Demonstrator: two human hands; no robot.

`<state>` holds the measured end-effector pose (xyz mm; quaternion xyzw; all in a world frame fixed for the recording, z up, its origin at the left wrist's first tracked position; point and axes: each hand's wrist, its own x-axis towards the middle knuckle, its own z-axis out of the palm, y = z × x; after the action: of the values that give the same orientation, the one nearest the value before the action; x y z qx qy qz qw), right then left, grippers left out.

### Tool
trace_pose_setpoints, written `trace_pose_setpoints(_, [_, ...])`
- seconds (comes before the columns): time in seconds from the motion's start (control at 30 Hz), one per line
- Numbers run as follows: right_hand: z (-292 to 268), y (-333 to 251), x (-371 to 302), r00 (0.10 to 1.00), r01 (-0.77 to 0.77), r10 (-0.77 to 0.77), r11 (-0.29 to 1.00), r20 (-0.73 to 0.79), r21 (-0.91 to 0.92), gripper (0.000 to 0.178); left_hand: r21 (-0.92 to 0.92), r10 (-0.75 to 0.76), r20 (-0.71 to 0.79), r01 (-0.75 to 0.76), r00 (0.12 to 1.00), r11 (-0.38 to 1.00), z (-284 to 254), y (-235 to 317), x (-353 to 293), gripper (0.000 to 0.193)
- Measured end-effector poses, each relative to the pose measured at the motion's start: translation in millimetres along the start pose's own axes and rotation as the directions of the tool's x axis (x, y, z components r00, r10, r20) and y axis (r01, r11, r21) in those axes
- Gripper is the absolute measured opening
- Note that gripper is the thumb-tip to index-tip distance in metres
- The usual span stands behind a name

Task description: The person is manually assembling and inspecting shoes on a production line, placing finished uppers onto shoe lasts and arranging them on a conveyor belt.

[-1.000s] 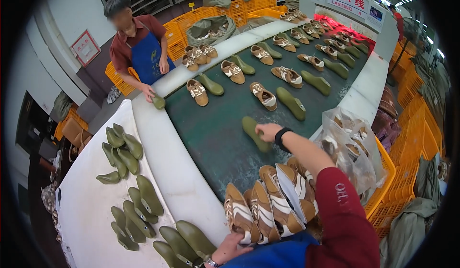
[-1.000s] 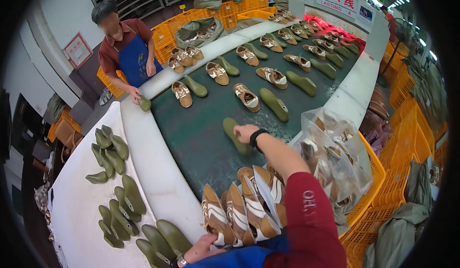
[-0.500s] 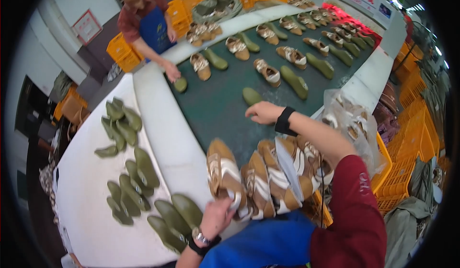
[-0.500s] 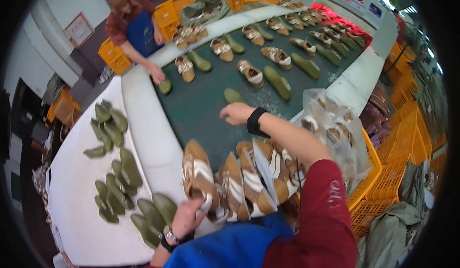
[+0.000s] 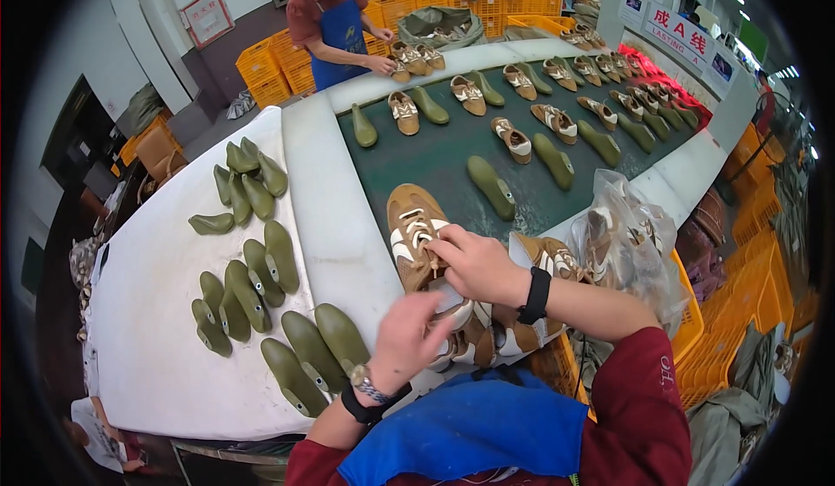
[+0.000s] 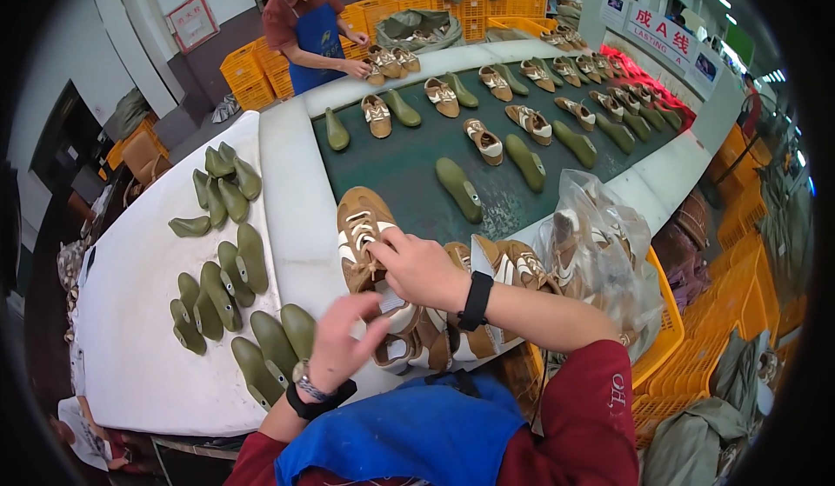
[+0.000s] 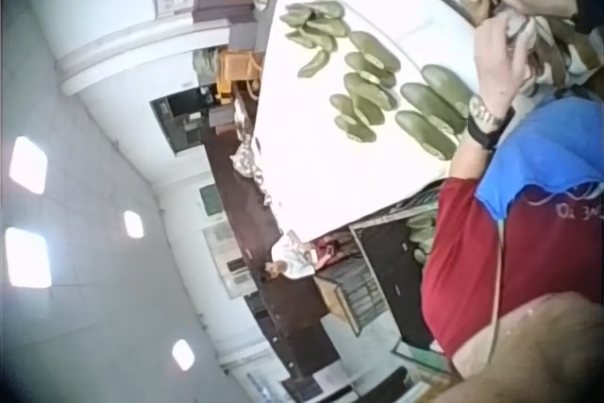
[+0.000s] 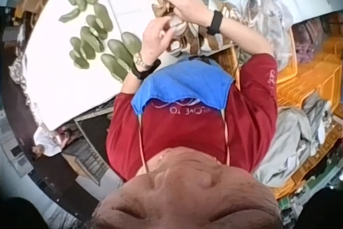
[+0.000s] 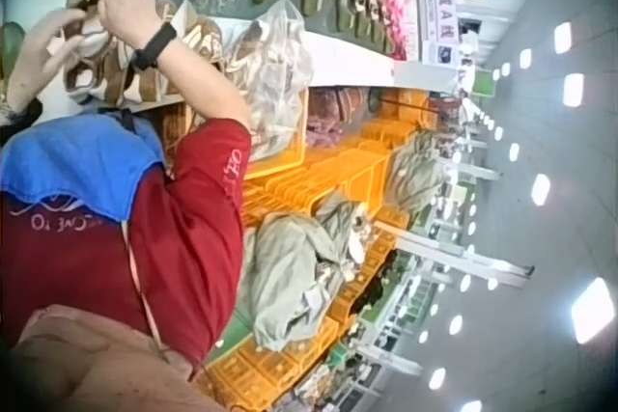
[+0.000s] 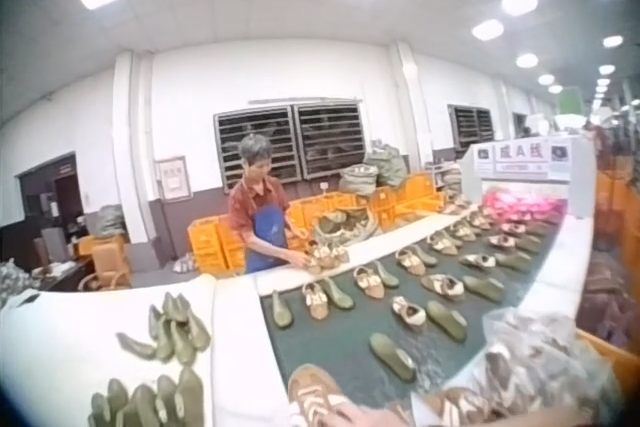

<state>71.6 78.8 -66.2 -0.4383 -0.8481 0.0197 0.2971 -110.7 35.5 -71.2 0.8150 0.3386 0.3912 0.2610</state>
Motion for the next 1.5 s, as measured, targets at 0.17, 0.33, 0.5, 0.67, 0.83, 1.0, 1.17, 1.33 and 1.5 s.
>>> trace_pose_setpoints(0.17, [-12.3, -29.9, -5.5, 0.997, 0.000, 0.017, 0.976, -0.077, 0.218, 0.035, 0.337, 0.016, -0.145, 0.034, 0.989, 0.941, -20.9, 0.2, 16.0, 0.047])
trace_pose_setpoints(0.33, [-21.7, -39.0, -4.5, 0.991, 0.006, 0.036, 0.950, -0.128, 0.312, 0.037, 0.204, 0.030, -0.298, 0.033, 0.954, 0.978, -27.8, -6.0, 9.8, 0.044])
trace_pose_setpoints(0.5, [-27.6, -49.6, -5.1, 0.998, -0.010, 0.025, 0.959, -0.050, 0.283, 0.041, 0.095, -0.011, -0.370, 0.050, 0.929, 0.994, -28.8, -0.2, 5.4, 0.048])
trace_pose_setpoints(0.67, [-28.0, -53.3, -5.1, 1.000, -0.008, 0.012, 0.954, -0.010, 0.301, 0.039, 0.176, 0.115, -0.361, -0.054, 0.925, 0.983, -30.1, 5.6, 1.8, 0.053])
trace_pose_setpoints(0.83, [-25.3, -37.7, -11.2, 0.994, 0.047, -0.086, 0.892, 0.066, 0.449, 0.028, 0.078, 0.014, -0.308, 0.011, 0.951, 0.997, -33.5, 9.6, 8.4, 0.045])
trace_pose_setpoints(1.0, [-23.6, -44.3, -8.6, 0.988, -0.072, 0.137, 0.803, -0.066, 0.592, 0.028, 0.282, 0.189, -0.079, -0.160, 0.979, 0.946, -32.4, 2.8, 19.0, 0.030])
trace_pose_setpoints(1.17, [-15.2, -46.2, -3.0, 0.924, -0.188, 0.381, 0.483, -0.012, 0.855, 0.040, 0.006, 0.142, -0.028, -0.142, 0.990, 0.990, -32.9, -2.7, 14.2, 0.027])
trace_pose_setpoints(1.33, [-8.1, -52.6, -4.8, 0.951, -0.258, 0.282, 0.502, 0.126, 0.825, 0.033, -0.084, 0.102, -0.187, -0.119, 0.977, 0.989, -35.5, -8.7, -26.4, 0.018])
trace_pose_setpoints(1.5, [-8.2, -85.6, 5.4, 0.973, -0.021, -0.121, 0.800, 0.195, 0.600, 0.031, 0.167, 0.024, -0.394, 0.046, 0.919, 0.985, -28.4, 5.2, -61.0, 0.017])
